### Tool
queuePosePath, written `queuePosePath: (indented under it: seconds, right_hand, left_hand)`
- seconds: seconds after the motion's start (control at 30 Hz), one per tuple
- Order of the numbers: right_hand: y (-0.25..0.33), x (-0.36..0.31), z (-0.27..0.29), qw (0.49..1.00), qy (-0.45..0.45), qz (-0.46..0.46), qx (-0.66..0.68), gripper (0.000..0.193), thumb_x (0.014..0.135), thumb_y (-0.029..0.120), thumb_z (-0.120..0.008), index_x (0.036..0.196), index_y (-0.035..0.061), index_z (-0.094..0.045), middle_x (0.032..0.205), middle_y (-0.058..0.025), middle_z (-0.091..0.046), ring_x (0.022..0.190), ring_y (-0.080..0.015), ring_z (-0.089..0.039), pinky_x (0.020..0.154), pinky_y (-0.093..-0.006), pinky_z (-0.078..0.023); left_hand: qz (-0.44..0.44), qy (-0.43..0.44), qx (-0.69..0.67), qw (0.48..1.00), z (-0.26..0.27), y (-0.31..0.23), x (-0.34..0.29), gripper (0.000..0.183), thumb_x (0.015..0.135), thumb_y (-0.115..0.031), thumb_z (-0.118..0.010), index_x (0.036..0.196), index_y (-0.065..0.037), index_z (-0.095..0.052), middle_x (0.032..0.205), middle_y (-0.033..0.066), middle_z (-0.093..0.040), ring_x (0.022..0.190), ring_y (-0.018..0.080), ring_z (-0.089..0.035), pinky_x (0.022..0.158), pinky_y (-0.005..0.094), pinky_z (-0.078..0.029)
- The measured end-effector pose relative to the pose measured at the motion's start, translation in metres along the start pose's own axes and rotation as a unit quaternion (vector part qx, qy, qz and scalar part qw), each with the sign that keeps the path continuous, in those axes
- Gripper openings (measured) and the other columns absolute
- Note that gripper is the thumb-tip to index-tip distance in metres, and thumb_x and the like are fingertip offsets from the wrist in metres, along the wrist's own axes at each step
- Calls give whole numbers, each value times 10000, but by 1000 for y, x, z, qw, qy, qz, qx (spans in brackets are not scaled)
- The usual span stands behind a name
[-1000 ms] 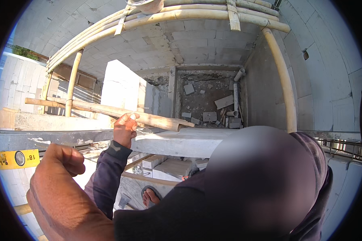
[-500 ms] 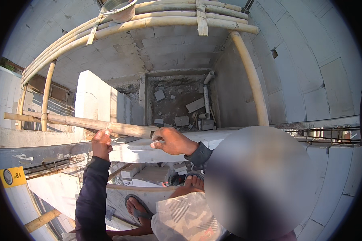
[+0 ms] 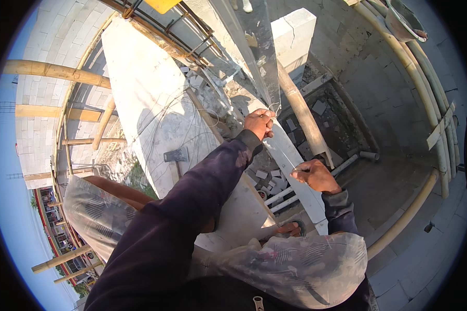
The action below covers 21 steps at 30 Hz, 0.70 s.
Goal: The person is tying bamboo poles together using a thin wire or string. They are standing on a wooden plank that is part of a scaffolding structure. The person uses their hands to wrap the wire around the poles and secure them.
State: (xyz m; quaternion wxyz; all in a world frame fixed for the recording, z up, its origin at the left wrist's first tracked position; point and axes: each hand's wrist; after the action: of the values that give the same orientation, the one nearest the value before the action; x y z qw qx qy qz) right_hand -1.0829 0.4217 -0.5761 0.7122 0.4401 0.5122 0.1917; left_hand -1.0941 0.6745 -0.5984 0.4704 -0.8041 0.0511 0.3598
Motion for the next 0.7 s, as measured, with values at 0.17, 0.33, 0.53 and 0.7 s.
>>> queuePosePath:
  seconds: [0.17,0.33,0.53,0.7]
  right_hand:
    - [45,49,-1,985,-73,129,-92,207,841,159,-668,910,-36,-687,808,-188,-690,733,-325,-661,694,-395,-492]
    - [96,128,-24,982,-12,171,-86,234,844,188,-642,896,-35,-689,740,-148,-668,666,-208,-630,646,-343,-485]
    - [93,186,-63,992,10,121,-17,289,819,237,-650,880,-41,-702,712,-91,-659,650,-174,-604,641,-313,-481]
    - [80,231,-100,992,-46,117,32,277,814,224,-660,884,-41,-698,716,-88,-654,674,-168,-605,651,-306,-477]
  left_hand:
    - [-48,-205,72,975,27,46,-7,151,922,-137,-611,871,-13,-681,657,2,-542,549,122,-466,525,312,-407]
    - [-134,-284,126,941,49,67,-22,161,913,-134,-589,872,-9,-680,674,14,-548,596,112,-484,567,298,-415]
    - [-142,-330,112,927,61,73,-43,173,926,-146,-577,894,-7,-676,688,12,-553,619,94,-480,574,282,-405]
    - [-162,-345,96,919,68,70,-59,175,935,-147,-567,885,-9,-664,684,12,-548,587,96,-477,543,276,-397]
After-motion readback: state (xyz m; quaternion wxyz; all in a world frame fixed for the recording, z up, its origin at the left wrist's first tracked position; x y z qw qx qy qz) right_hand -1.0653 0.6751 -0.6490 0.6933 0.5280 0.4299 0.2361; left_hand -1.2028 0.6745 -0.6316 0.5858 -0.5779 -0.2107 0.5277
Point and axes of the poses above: each hand's wrist, its own x-axis towards the middle knuckle, its own z-axis out of the back of the hand, y = z × x
